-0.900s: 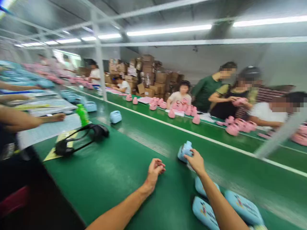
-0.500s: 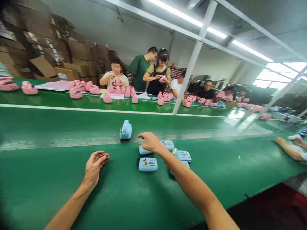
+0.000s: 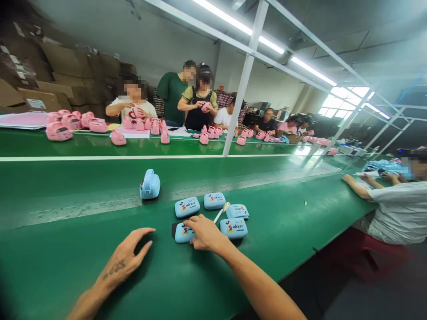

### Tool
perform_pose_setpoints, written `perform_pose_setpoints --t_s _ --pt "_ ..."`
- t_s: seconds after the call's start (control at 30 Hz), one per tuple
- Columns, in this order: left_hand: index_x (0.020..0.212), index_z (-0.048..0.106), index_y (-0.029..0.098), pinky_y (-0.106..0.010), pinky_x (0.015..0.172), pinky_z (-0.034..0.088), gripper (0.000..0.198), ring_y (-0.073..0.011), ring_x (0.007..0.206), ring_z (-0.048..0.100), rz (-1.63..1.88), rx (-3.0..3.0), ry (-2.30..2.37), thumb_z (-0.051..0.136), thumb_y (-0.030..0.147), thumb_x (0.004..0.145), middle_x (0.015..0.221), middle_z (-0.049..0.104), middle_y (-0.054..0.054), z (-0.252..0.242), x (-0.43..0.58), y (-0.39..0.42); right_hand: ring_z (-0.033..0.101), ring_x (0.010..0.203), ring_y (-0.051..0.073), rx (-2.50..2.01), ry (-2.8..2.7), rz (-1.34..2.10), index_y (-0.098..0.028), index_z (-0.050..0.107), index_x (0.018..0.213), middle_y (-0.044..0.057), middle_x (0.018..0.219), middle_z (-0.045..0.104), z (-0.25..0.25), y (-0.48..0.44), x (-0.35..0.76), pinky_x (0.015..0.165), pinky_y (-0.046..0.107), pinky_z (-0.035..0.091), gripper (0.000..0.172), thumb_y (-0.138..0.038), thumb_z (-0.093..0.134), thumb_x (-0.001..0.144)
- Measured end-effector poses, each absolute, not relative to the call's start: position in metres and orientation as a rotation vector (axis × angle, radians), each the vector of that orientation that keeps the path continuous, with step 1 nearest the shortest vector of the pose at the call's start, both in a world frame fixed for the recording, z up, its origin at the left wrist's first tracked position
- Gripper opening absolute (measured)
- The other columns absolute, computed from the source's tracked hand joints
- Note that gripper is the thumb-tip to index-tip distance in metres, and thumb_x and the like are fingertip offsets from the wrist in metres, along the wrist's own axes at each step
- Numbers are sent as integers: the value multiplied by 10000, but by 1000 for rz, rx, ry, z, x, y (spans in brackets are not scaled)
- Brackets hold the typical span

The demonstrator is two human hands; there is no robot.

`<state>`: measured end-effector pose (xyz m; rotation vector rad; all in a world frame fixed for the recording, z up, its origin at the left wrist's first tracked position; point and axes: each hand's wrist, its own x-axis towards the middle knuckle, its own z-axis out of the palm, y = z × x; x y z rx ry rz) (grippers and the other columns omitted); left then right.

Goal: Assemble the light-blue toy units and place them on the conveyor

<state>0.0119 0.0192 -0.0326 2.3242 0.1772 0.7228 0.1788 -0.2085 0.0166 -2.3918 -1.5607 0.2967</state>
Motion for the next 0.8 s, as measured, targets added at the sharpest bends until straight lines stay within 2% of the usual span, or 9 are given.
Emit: perform_pose_setpoints --t_s 0.1,0.2,0.27,0.37,0.47,0.57,0.63,0.7,0.8 --pt "1210 720 278 -458 1079 517 325 -275 1249 643 660 2613 -174 541 360 951 1309 713 -63 -41 13 7 560 1256 341 -2339 -1440 305 -201 556 1434 148 1412 597 17 -213 177 1083 487 445 698 -192 733 759" --pt "1421 588 309 -505 1162 426 431 -278 1399 512 578 2742 -288 496 358 1003 1454 616 -43 -44 15 1 518 1328 321 -2134 -1160 321 -215 543 1443 132 1453 571 17 -220 178 1144 499 380 619 -237 656 834" --pt "1499 496 321 -516 1185 390 477 -274 1448 447 538 2777 -302 462 349 1024 1500 571 -41 -45 18 0 549 1306 302 -1896 -908 388 -227 553 1422 112 1427 597 13 -225 181 1140 488 387 552 -302 614 878" --pt "1539 434 315 -537 1190 375 504 -289 1479 394 509 2809 -372 435 357 1037 1523 546 -46 -46 26 -3 685 1081 281 -1425 -551 621 -215 582 1354 108 1250 700 5 -225 184 979 466 517 483 -439 543 928" --pt "1564 390 283 -544 1186 378 559 -309 1485 381 510 2823 -397 465 409 1024 1554 509 -69 -44 38 -12 728 901 273 -1043 -326 823 -161 611 1262 132 1105 744 -3 -219 186 795 437 584 468 -484 503 940" --pt "1485 513 260 -529 1150 430 508 -309 1413 484 547 2783 -399 514 411 1000 1470 596 -87 -34 49 -27 734 872 277 -899 -231 834 -143 619 1192 138 1035 758 -12 -210 184 750 432 596 421 -448 533 916" --pt "1255 705 254 -486 1079 504 336 -287 1250 621 571 2722 -472 535 368 988 1218 738 -80 -26 54 -39 734 891 283 -847 -221 762 -160 615 1171 124 1019 762 -18 -205 181 764 439 598 404 -438 565 882" --pt "1038 774 253 -440 976 565 235 -264 1071 690 578 2669 -560 566 336 969 992 771 -69 -17 56 -52 730 901 286 -795 -231 704 -175 609 1163 115 1025 763 -21 -202 179 773 446 597 412 -449 580 856" --pt "1101 763 257 -436 944 581 237 -273 1067 692 577 2622 -679 620 349 936 1067 776 -72 -13 59 -68 723 876 274 -743 -230 704 -166 597 1193 117 1039 761 -21 -199 178 761 423 592 455 -467 572 852"
